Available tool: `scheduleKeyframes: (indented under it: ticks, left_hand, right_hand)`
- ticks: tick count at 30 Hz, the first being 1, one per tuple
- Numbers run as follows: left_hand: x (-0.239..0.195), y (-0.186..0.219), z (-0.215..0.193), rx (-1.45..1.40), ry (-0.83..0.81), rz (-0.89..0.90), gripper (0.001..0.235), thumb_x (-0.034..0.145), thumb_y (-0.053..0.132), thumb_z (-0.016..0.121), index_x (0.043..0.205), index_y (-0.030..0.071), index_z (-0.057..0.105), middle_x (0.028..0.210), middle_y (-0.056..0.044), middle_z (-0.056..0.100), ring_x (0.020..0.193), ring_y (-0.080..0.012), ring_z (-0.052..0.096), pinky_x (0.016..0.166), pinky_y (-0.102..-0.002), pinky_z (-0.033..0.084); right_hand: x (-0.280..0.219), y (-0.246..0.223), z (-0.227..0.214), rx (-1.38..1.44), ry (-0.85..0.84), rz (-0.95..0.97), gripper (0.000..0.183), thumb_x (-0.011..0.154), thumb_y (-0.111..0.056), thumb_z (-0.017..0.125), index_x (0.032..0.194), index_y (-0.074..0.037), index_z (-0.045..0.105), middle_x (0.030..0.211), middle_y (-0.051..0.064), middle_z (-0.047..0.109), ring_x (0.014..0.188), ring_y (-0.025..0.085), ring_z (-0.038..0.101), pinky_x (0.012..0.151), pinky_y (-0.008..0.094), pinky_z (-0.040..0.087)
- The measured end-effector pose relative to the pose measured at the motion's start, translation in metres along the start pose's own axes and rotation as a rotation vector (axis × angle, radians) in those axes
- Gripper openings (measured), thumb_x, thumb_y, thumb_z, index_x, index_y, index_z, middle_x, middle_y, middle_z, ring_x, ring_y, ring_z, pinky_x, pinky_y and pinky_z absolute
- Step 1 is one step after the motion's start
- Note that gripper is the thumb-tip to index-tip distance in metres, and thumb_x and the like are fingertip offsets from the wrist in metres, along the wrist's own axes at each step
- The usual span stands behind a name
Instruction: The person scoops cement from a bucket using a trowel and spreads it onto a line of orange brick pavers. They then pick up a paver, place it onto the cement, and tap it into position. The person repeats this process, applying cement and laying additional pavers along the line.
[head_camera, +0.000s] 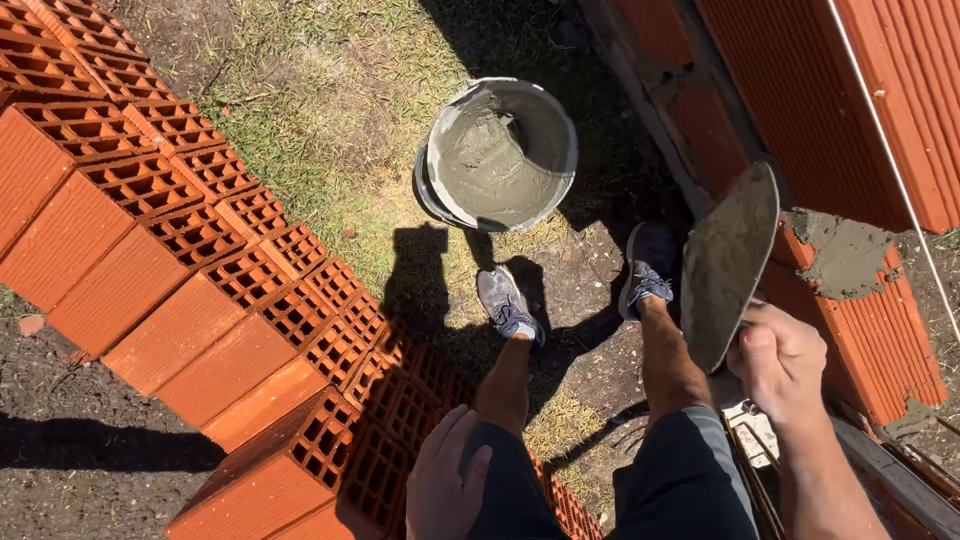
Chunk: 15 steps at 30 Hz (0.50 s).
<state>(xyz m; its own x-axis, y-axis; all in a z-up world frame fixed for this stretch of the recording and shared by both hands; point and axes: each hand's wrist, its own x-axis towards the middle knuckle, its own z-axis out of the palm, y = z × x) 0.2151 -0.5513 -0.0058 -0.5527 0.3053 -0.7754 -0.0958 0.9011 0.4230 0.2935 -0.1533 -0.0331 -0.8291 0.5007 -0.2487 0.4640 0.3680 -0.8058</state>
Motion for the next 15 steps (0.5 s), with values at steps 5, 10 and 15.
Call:
scheduleKeyframes:
  ticks: [5,10,15]
  left_hand:
    - [-0.005,-0.052,0.005,-0.027,0.133,-0.225,0.051,0.091,0.047,0.059,0.139,0.031,0.060,0.147,0.011,0.057,0.134,-0.0153,0.056,0.098,-0.041,0.056]
    - [-0.010,-0.029,-0.001,-0.077,0.131,-0.233,0.049,0.091,0.047,0.057,0.138,0.032,0.062,0.147,0.013,0.058,0.135,-0.0120,0.054,0.101,-0.040,0.053]
    - [0.003,0.022,-0.012,-0.104,0.189,0.040,0.044,0.093,0.033,0.065,0.136,0.025,0.063,0.142,0.004,0.062,0.130,-0.0202,0.058,0.099,-0.047,0.052]
  right_hand:
    - [0.095,0.066,0.182,0.965,-0.290,0.652,0.040,0.100,-0.008,0.055,0.060,-0.010,0.050,0.044,0.001,0.048,0.038,0.009,0.047,0.041,0.024,0.043]
    - [0.124,0.019,0.243,0.438,-0.406,0.736,0.049,0.105,-0.040,0.057,0.065,-0.013,0.053,0.048,0.000,0.050,0.036,0.012,0.045,0.043,0.031,0.047]
    - [0.098,-0.101,0.114,0.413,-0.384,0.261,0.045,0.100,-0.034,0.063,0.063,-0.014,0.047,0.052,0.000,0.051,0.042,0.009,0.049,0.040,0.024,0.040]
